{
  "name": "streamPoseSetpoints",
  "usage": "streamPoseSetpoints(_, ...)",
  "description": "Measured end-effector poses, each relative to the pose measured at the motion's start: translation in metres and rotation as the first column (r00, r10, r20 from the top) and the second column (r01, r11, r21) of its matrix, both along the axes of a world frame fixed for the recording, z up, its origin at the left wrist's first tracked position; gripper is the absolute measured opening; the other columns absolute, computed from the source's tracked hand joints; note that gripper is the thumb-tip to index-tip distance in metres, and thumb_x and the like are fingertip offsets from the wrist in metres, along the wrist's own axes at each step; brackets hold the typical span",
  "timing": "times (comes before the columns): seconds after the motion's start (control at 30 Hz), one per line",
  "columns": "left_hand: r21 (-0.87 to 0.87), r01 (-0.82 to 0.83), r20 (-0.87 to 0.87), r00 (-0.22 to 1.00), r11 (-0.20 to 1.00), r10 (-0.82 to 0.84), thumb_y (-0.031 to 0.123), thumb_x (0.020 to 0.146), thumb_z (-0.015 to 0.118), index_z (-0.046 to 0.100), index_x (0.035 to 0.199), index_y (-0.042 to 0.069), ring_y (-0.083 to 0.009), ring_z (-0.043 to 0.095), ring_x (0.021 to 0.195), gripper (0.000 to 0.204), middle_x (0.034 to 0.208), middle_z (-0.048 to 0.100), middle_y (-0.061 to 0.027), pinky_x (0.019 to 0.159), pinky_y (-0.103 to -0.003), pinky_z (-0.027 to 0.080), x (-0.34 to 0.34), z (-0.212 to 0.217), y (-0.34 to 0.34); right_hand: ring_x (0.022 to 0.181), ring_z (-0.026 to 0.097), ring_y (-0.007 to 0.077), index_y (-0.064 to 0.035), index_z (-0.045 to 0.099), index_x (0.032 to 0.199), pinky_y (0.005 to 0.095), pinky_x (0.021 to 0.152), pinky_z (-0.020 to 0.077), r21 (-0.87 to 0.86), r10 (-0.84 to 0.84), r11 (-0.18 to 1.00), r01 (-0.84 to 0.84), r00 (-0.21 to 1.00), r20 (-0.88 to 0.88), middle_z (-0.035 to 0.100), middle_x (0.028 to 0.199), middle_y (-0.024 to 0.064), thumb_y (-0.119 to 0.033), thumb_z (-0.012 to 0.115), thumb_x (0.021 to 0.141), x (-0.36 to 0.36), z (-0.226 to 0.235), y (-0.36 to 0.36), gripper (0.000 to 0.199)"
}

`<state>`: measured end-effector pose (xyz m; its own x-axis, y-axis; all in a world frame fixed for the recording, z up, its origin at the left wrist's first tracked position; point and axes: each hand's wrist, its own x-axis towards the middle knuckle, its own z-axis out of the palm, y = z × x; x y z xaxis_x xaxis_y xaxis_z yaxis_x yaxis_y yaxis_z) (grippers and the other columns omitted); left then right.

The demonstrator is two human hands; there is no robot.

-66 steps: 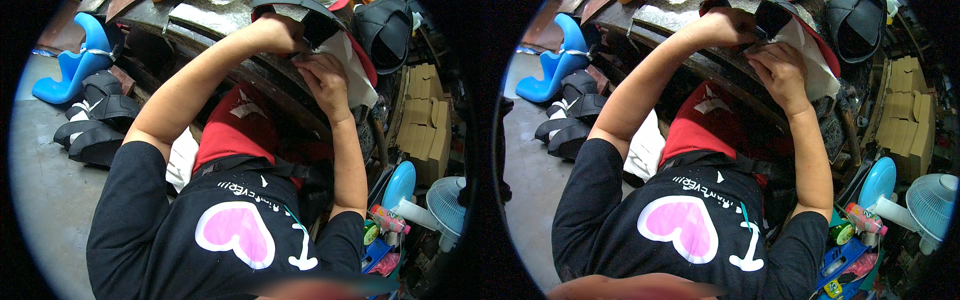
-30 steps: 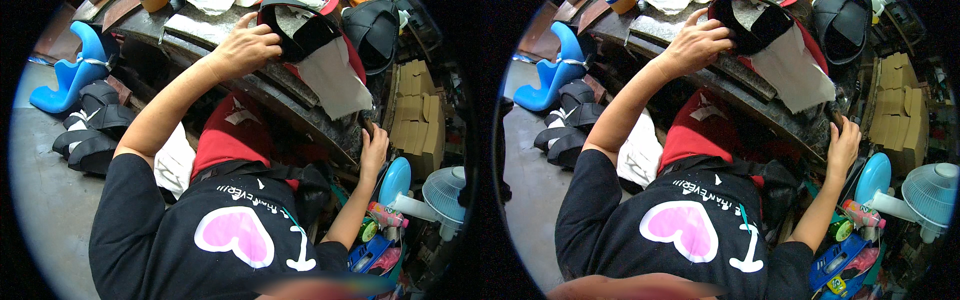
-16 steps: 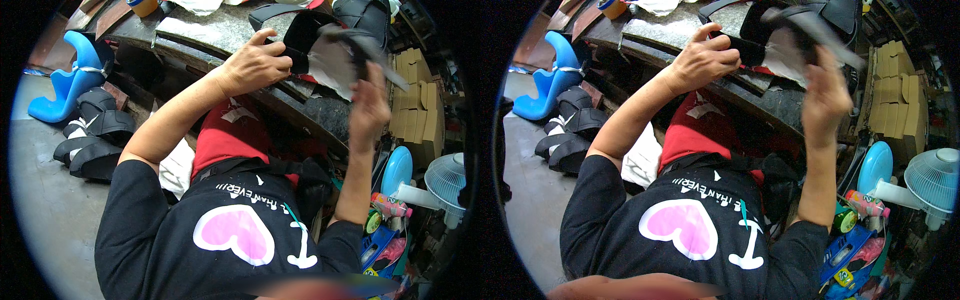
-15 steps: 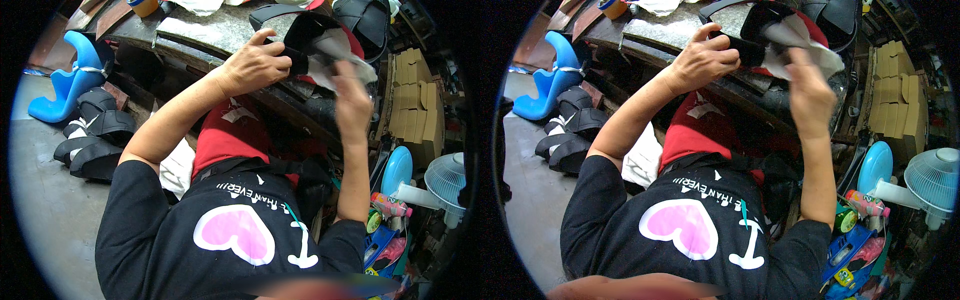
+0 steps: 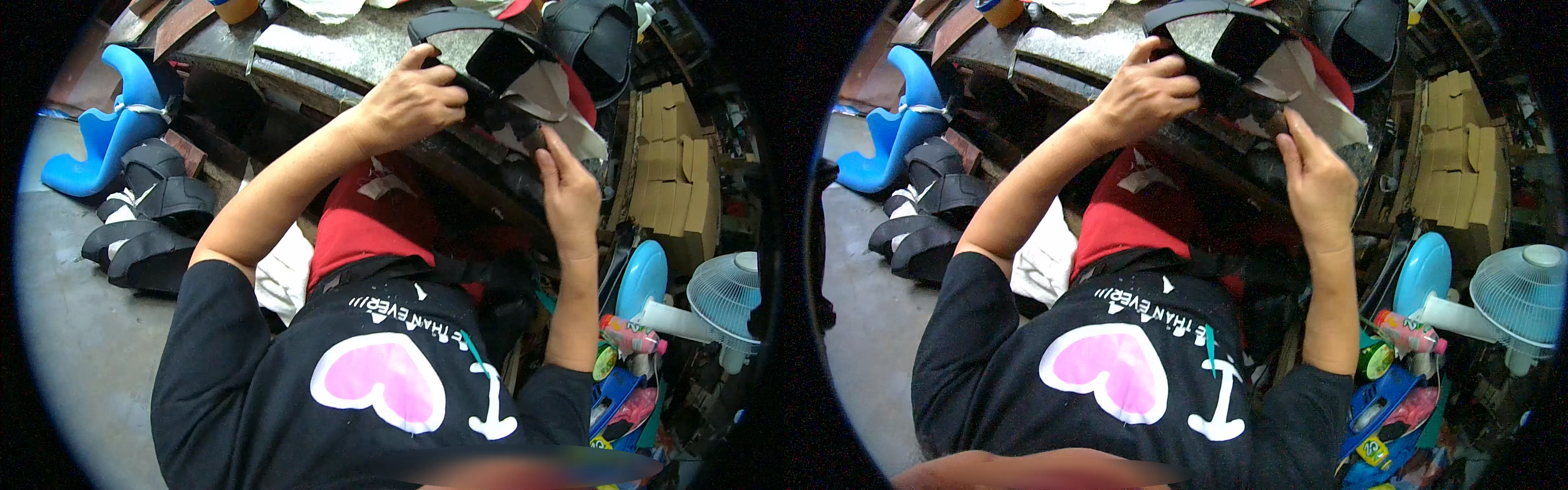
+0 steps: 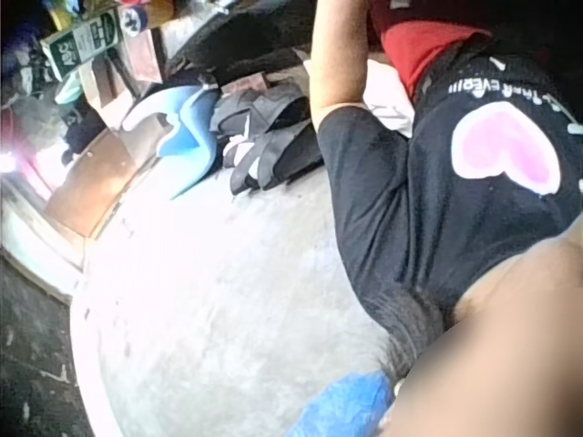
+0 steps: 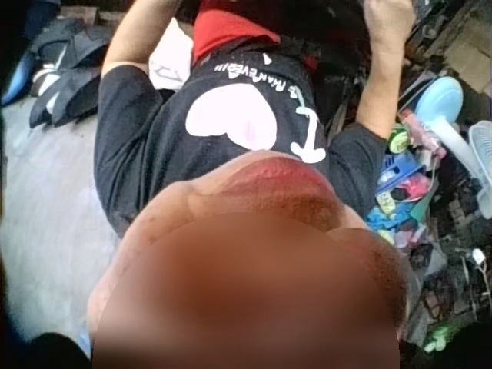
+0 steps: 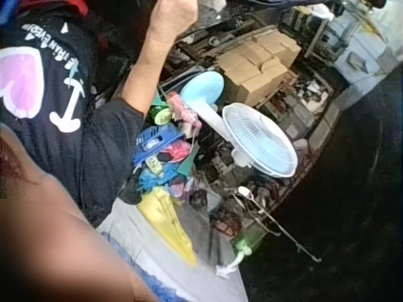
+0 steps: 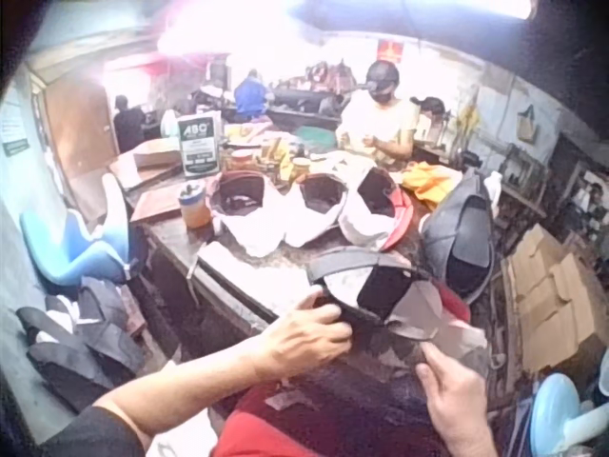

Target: The person applies glue to the interior lining of a black slip-on shoe using a white cloth, then presses the lining into place. They repeat the process on a second shoe, using scissors to trim excess lining material and pressing the edges to secure them.

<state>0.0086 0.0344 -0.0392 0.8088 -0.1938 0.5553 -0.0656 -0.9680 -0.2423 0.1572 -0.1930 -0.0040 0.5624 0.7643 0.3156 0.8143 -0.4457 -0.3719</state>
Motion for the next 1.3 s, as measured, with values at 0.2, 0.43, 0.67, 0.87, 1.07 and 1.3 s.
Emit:
streamPoseSetpoints(0.2, -0.027, 0.010, 0.005, 1.000, 1.000, -0.010, 0.018, 0.079, 0.062, 0.071, 0.088, 0.020, -0.0153, 0.057, 0.095, 0.013, 0.091, 0.058, 0.0061, 0.104, -0.043, 0.037, -0.001, -0.006, -0.002, 0.078, 0.069, 0.0147, -0.0077, 0.065, 0.131, 0.0319, 0.067, 0.0557, 0.543, 0.181, 0.839, -0.022, 0.953, -0.241, 0.075, 0.098, 0.0093, -0.019, 0.065, 0.098, 0.004, 0.014, -0.022, 0.035)
streamPoseSetpoints(0.43, -0.059, 0.007, 0.080, 0.997, 0.998, -0.002, 0.014, 0.086, 0.057, 0.061, 0.121, 0.021, -0.0180, 0.059, 0.101, 0.036, 0.105, 0.063, 0.0013, 0.102, -0.044, 0.036, 0.005, -0.011, -0.010, 0.100, 0.070, 0.0330, -0.0175, 0.067, 0.128, 0.0383, 0.083, 0.0546, 0.162, 0.144, 0.977, -0.135, 0.989, -0.043, 0.071, 0.113, 0.0145, -0.030, 0.063, 0.098, 0.008, -0.010, -0.005, 0.033)
streamPoseSetpoints(0.67, -0.219, -0.129, -0.054, 0.991, 0.967, 0.120, 0.020, 0.078, 0.067, 0.065, 0.112, 0.015, -0.0191, 0.060, 0.096, 0.034, 0.095, 0.059, -0.0012, 0.088, -0.041, 0.042, 0.039, -0.008, -0.046, 0.088, 0.071, 0.0325, -0.0241, 0.064, 0.130, 0.0410, 0.073, 0.0567, 0.111, 0.088, 0.984, -0.140, 0.920, 0.382, 0.073, 0.105, 0.0103, -0.036, 0.058, 0.099, 0.059, 0.001, 0.037, 0.033)
streamPoseSetpoints(0.87, -0.117, 0.015, -0.176, 0.984, 0.993, -0.035, 0.024, 0.077, 0.069, 0.068, 0.102, 0.016, -0.0187, 0.056, 0.095, 0.027, 0.096, 0.058, 0.0011, 0.086, -0.036, 0.043, 0.036, 0.001, -0.019, 0.087, 0.072, 0.0328, -0.0273, 0.063, 0.132, 0.0417, 0.073, 0.0579, -0.020, 0.015, 1.000, -0.009, 0.946, 0.324, 0.074, 0.100, 0.0118, -0.045, 0.050, 0.102, 0.079, -0.018, 0.039, 0.037)
streamPoseSetpoints(1.07, -0.192, 0.149, -0.122, 0.977, 0.970, -0.175, 0.017, 0.075, 0.070, 0.063, 0.105, 0.011, -0.0222, 0.057, 0.100, 0.031, 0.116, 0.061, -0.0033, 0.092, -0.037, 0.044, 0.025, -0.004, -0.011, 0.089, 0.072, 0.0352, -0.0268, 0.061, 0.136, 0.0450, 0.078, 0.0567, -0.018, -0.005, 1.000, 0.008, 0.989, 0.149, 0.074, 0.093, 0.0168, -0.046, 0.046, 0.104, 0.079, -0.023, 0.024, 0.040)
streamPoseSetpoints(1.3, -0.284, 0.036, -0.154, 0.985, 0.958, -0.083, 0.016, 0.071, 0.070, 0.059, 0.102, 0.010, -0.0236, 0.057, 0.098, 0.034, 0.116, 0.064, -0.0034, 0.087, -0.038, 0.044, 0.030, -0.007, -0.027, 0.091, 0.072, 0.0358, -0.0247, 0.060, 0.137, 0.0442, 0.077, 0.0555, -0.057, -0.072, 0.996, 0.070, 0.997, -0.038, 0.073, 0.092, 0.0181, -0.047, 0.045, 0.104, 0.082, -0.022, 0.025, 0.042)
